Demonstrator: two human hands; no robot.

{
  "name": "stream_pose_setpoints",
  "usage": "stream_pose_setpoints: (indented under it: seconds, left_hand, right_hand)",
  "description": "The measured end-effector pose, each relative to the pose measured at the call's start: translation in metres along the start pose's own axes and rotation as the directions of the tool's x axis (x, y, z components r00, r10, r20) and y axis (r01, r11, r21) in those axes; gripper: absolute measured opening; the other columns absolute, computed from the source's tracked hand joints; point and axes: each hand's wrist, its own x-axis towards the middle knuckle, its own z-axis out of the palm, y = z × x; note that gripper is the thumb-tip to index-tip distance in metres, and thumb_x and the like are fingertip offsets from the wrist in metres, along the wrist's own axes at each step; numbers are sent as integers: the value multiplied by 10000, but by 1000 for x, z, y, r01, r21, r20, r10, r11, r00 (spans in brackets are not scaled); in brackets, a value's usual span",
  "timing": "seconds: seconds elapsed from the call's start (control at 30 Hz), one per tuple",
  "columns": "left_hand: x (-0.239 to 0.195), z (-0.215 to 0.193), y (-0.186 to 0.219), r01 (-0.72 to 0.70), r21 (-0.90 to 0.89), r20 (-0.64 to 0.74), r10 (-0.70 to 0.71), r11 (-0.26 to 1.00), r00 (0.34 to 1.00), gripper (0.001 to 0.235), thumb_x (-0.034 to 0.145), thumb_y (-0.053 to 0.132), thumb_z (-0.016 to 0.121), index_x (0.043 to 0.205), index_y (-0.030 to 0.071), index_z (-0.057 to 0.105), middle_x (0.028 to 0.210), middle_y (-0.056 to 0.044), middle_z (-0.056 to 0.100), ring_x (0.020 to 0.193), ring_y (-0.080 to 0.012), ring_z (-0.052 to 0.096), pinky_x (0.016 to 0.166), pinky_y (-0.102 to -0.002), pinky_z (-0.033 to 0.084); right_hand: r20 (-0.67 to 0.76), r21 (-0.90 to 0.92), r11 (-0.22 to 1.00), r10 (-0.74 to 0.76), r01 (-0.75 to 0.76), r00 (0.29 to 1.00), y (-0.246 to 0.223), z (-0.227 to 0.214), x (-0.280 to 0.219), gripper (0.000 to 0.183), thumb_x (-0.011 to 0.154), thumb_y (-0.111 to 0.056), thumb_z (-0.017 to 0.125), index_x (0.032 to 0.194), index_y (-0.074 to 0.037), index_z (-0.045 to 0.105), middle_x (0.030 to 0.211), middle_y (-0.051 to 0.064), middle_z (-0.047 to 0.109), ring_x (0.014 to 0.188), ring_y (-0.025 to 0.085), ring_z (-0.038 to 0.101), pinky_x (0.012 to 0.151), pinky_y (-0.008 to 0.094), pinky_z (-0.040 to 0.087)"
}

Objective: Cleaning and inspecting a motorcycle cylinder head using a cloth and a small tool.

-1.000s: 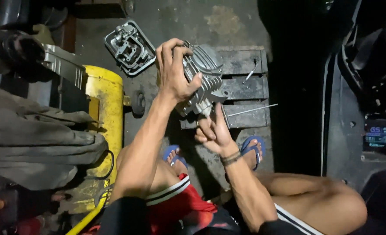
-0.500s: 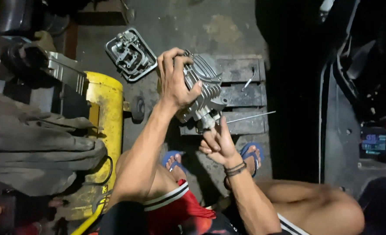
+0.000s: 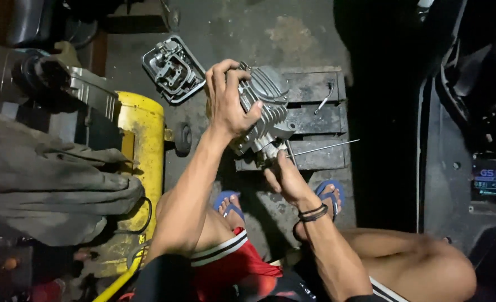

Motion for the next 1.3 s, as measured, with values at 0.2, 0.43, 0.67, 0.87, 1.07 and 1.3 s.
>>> stream_pose_setpoints:
  seconds: [0.2, 0.43, 0.67, 0.87, 1.07, 1.3]
  left_hand:
    - [-5, -2, 2, 3, 19, 4, -3, 1000, 1000, 625, 754, 665, 597, 1112, 158, 532, 1245, -67, 423, 1235, -352, 402, 1102, -493, 314]
    - [2, -12, 20, 1, 15, -50, 0, 1000, 999, 632, 801, 572, 544, 1141, 40, 585, 1277, -170, 423, 1169, -380, 395, 1011, -569, 358]
    - [4, -14, 24, 3, -20, -44, -3, 1000, 999, 631, 805, 560, 569, 1144, 28, 585, 1280, -176, 430, 1185, -389, 396, 1042, -569, 340]
    - [4, -14, 23, -4, 8, -32, 4, 1000, 999, 609, 792, 534, 587, 1139, 33, 578, 1272, -171, 423, 1164, -383, 401, 1018, -559, 360]
    - [3, -9, 20, -9, 23, -41, 10, 1000, 999, 635, 790, 571, 544, 1131, 37, 578, 1249, -174, 433, 1141, -381, 410, 966, -579, 378]
    - [1, -10, 17, -54, 50, -73, 58, 997, 996, 681, 865, 645, 456, 1108, 26, 604, 1237, -173, 428, 1121, -370, 413, 958, -560, 378]
  right_hand:
    - [53, -265, 963, 64, -48, 997, -6, 5, 10, 949, 1035, -718, 97, 395, -100, 427, 336, 48, 348, 313, 157, 326, 388, 247, 297]
    - [-80, -382, 923, 17, -46, 997, 7, -7, 21, 669, 1059, -543, 267, 700, -56, 553, 483, 71, 496, 441, 167, 410, 474, 285, 375]
    - [-122, -930, 364, -157, -57, 980, -12, -1, 7, 485, 858, -448, 656, 952, 27, 661, 682, 166, 643, 596, 349, 570, 571, 442, 493]
    - [-43, -989, -125, -292, -83, 955, -4, 0, 1, 340, 890, -360, 603, 820, -37, 687, 716, 216, 689, 569, 476, 618, 516, 540, 496]
    - [53, -970, -239, -389, -45, 920, 4, -11, -6, 284, 903, -313, 582, 728, -99, 652, 653, 166, 667, 479, 430, 587, 451, 503, 462]
    - [182, -945, -328, -492, 13, 851, 11, -22, 5, 171, 856, -237, 578, 725, -140, 633, 659, 116, 657, 493, 396, 602, 435, 491, 433]
